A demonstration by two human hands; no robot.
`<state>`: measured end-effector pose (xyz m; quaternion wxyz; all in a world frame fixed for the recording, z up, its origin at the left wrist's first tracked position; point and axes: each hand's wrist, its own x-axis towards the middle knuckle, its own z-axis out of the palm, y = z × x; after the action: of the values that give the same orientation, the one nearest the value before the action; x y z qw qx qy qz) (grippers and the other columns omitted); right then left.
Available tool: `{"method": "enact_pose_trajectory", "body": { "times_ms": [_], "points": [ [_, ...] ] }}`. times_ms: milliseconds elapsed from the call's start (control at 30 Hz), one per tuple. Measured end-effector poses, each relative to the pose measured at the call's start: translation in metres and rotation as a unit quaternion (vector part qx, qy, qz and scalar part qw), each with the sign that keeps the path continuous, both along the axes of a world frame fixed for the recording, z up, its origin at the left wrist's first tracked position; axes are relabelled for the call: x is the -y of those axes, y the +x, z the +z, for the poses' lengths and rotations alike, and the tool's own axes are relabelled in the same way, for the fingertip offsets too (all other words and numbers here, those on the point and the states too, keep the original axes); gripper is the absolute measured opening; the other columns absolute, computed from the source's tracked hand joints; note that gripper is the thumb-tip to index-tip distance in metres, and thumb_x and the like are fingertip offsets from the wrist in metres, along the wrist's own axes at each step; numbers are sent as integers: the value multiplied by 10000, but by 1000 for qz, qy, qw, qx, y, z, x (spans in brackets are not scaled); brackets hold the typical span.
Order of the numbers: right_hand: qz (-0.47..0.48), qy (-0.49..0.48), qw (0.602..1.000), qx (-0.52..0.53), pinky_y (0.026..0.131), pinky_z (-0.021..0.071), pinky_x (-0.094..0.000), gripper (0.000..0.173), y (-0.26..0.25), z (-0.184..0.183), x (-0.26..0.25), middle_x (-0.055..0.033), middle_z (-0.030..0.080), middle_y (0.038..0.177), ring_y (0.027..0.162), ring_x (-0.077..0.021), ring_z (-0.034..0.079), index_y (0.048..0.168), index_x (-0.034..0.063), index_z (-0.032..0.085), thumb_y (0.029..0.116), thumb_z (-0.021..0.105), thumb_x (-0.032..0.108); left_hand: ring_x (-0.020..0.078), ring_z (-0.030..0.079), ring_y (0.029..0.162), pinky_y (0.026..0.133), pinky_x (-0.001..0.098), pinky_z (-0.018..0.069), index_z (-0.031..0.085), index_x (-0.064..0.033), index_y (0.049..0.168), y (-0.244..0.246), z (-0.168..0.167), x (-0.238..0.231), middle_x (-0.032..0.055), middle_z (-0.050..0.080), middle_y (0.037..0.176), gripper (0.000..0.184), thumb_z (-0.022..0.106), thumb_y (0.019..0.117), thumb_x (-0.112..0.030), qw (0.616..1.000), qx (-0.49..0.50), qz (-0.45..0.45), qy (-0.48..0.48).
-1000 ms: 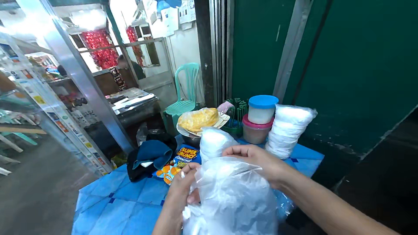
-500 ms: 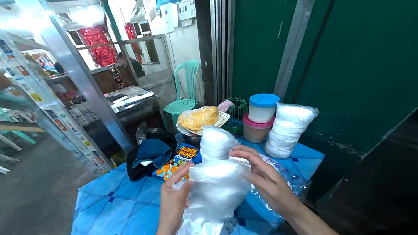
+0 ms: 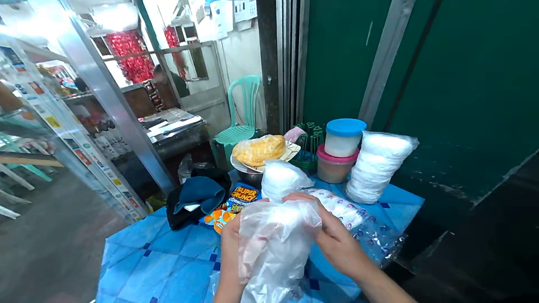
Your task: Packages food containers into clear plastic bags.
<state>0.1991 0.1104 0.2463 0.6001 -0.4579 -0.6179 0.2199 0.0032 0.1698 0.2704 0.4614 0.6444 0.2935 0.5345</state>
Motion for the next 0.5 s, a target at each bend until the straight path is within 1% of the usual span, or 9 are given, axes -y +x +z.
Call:
{"method": "enact_pose_trajectory", "body": {
  "times_ms": [67,133,200,267,333,400,433,467,500],
  "points": [
    [-1,-12,1000,-28,1066,501,-343,387,-5,-13,2,12,571,1422,1303,-119,543,1387,163,589,1018,502,239,16,692,794,760,212,593,713,18,1007,4,-11,1,1,731,852,145,655,877,-8,1000,2,9,-9],
    [6,-31,998,-57,1092,478,-273,521,-9,-32,9,-92,552,1437,1296,-72,547,1458,-32,460,983,524,171,33,704,813,774,239,607,702,40,1034,4,-28,5,11,740,886,230,698,840,-82,1000,-7,0,-17],
    [19,-35,997,-60,1119,448,-252,585,-8,-40,15,-123,520,1465,1325,-57,519,1479,-85,398,966,541,156,23,702,801,752,223,607,688,42,1089,1,-33,11,-2,744,914,306,698,801,-63,999,-12,-10,-46],
    [25,-33,998,-46,1096,476,-291,581,-4,-30,13,-79,544,1444,1305,-77,538,1477,8,455,971,580,265,23,657,699,645,217,576,691,32,1087,-4,-27,9,10,721,871,265,671,827,-12,998,-52,3,-46],
    [33,-28,998,-40,1031,532,-338,549,-4,-13,8,-10,590,1396,1236,-111,597,1484,166,473,1009,572,422,-11,649,803,744,194,559,658,14,1146,-13,-19,9,-2,698,933,300,644,847,-4,997,-77,7,1],
    [43,-11,998,-45,964,568,-367,466,-8,3,1,25,615,1372,1185,-157,633,1476,284,482,1042,515,447,11,679,820,711,205,579,681,-52,1195,-11,-9,5,-24,731,989,345,626,859,-3,1000,-26,6,5],
    [40,-7,998,-52,914,583,-360,440,-11,7,-1,27,629,1345,1141,-165,651,1469,304,487,1050,501,441,46,694,846,710,228,589,695,-88,1239,-9,-4,3,-16,745,1066,368,623,885,-15,1000,-7,-7,-2],
    [32,-7,998,-60,862,593,-344,425,-15,6,-3,23,649,1304,1087,-162,669,1460,308,490,1051,503,421,57,696,837,704,237,593,700,-93,1238,-5,-4,3,-15,746,1068,358,638,893,-22,1000,-1,-5,-11],
    [25,-12,997,-70,855,597,-339,424,-18,1,-3,14,664,1271,1064,-156,678,1460,299,487,1048,514,395,46,678,767,659,226,581,705,-60,1179,-1,-8,5,-17,739,986,318,665,868,-13,1000,5,13,-28]
  ]
}}
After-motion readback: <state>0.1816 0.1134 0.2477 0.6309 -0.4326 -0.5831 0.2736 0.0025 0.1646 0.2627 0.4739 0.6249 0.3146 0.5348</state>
